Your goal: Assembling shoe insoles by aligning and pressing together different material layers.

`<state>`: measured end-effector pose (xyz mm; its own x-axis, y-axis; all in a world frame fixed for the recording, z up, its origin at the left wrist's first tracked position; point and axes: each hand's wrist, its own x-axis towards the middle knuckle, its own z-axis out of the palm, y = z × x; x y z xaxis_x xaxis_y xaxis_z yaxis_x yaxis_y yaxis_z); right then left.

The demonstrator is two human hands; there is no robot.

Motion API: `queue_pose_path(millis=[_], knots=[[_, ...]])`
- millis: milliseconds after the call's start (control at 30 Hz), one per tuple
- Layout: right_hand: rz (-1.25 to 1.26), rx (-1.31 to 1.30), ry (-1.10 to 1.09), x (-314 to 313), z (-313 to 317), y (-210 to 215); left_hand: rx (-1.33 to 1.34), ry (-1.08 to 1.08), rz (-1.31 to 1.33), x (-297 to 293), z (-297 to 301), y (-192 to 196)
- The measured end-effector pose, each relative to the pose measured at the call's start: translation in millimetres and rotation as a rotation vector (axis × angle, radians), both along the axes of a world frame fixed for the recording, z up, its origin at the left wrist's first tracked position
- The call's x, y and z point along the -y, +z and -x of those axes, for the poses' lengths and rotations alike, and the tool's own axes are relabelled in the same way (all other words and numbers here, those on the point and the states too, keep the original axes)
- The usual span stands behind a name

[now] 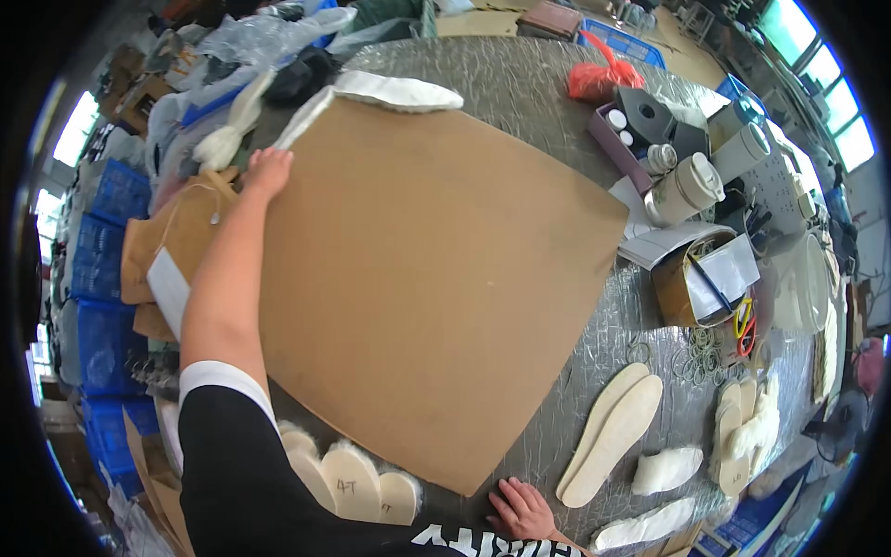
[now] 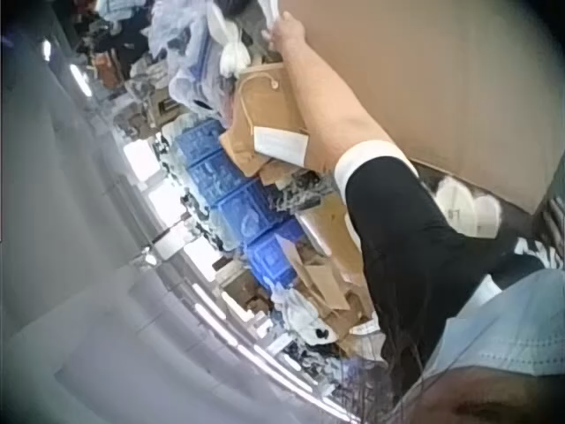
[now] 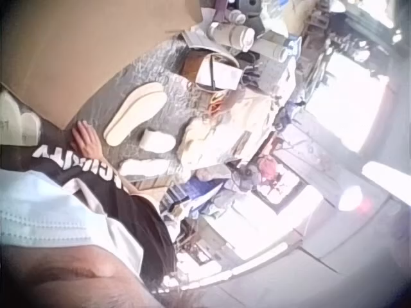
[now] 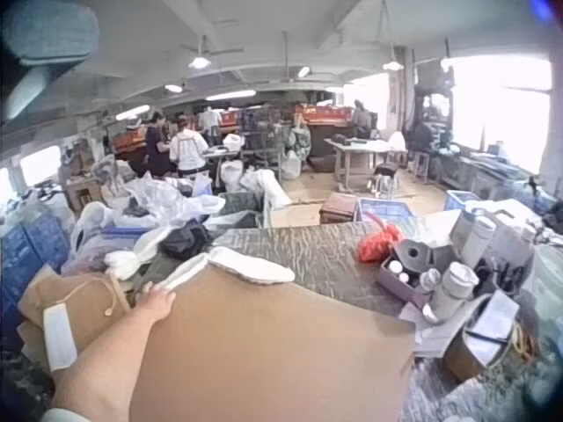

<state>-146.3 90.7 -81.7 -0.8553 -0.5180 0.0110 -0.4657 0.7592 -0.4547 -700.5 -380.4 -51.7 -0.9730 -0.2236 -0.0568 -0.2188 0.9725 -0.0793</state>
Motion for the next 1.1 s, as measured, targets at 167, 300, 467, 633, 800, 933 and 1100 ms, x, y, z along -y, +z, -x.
queue_pose_path(millis=[167, 300, 467, 633, 800, 933, 1100], knots=[[-0.058, 0.020, 0.019, -4, 2, -2, -0.270, 0.019, -0.118, 40, 33, -6], [-0.085, -0.018, 0.009, -2, 11, 14, -0.542, -0.157, 0.170, -15, -13, 96], [0.031, 0.046, -0.039, 7, 8, 18, -0.416, -0.417, 0.221, -83, -110, 191], [0.321, -0.001, -0.052, 3, 9, 16, -0.159, -0.589, 0.103, -175, -236, 251], [1.103, 0.422, -0.492, 2, -9, 15, -0.256, -0.932, -0.092, -243, -385, 266], [1.985, 0.862, -0.550, -23, -50, 26, -0.209, -1.196, -0.239, -267, -506, 202], [1.596, 0.910, -1.041, -61, -113, 17, 0.169, -1.088, -0.366, -270, -634, 86]])
